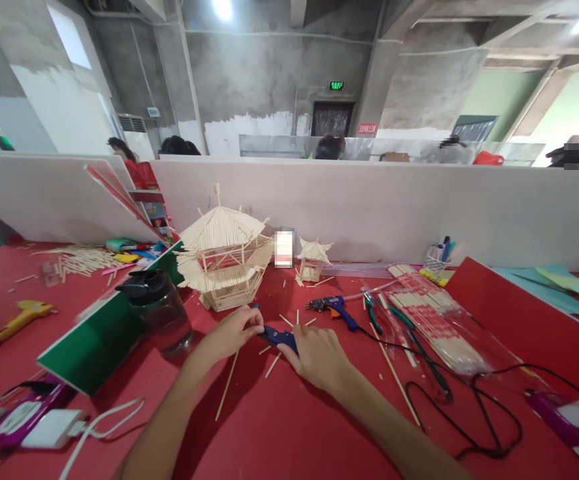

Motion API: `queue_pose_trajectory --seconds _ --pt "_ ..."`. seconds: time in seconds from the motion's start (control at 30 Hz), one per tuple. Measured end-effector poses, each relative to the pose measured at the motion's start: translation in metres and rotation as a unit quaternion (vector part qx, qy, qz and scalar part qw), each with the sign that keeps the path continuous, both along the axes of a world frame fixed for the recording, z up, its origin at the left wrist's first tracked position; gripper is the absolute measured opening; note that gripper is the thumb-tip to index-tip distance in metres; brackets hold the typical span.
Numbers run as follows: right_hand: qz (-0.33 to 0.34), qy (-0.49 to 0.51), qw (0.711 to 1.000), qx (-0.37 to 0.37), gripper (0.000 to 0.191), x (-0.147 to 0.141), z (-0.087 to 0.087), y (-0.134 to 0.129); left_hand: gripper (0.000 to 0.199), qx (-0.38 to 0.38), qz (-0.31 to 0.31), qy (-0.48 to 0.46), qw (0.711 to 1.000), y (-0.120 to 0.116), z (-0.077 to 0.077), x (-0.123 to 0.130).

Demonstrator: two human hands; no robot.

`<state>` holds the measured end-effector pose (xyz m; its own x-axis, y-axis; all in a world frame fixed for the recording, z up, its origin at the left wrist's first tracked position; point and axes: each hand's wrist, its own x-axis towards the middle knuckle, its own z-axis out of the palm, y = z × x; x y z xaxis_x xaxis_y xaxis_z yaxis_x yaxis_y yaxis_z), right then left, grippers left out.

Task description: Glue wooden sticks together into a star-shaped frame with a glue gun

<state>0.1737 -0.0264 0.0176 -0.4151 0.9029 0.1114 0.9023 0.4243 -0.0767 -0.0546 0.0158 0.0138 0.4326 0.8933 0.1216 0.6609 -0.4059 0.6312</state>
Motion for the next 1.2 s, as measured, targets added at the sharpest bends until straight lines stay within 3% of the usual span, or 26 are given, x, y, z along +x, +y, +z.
queue_pose_trajectory --seconds 0.37,0.5,0.6,0.77,0.93,1.07,1.2 --pt "-0.038 0.013 0.999 -0.020 0.041 0.026 0.004 -0.016 0.027 0.025 -0.021 -0.067 0.997 -0.014 0.015 0.025" --pt "-0.046 0.028 0.998 -0.025 0.041 0.036 0.006 -0.015 0.025 0.041 0.003 -0.119 0.992 -0.010 0.020 0.021" --pt "-0.067 0.024 0.997 -0.028 0.042 0.048 0.010 -0.008 0.022 0.006 0.012 -0.113 0.994 -0.007 0.019 0.015" --pt "-0.145 -0.014 0.989 -0.027 0.048 0.077 0.012 -0.006 0.019 0.004 0.041 -0.044 0.998 -0.005 0.008 0.017" --pt "-0.211 -0.094 0.972 -0.038 0.042 0.099 -0.001 -0.018 0.014 0.040 0.083 0.009 0.996 0.003 -0.015 0.021" --pt "-0.242 -0.118 0.963 -0.019 0.046 0.107 -0.016 -0.023 0.021 0.071 0.079 0.034 0.994 0.006 -0.030 0.025" --pt "-0.253 -0.114 0.960 -0.043 0.048 0.106 -0.022 -0.023 0.015 0.075 0.061 0.050 0.994 0.006 -0.034 0.030"
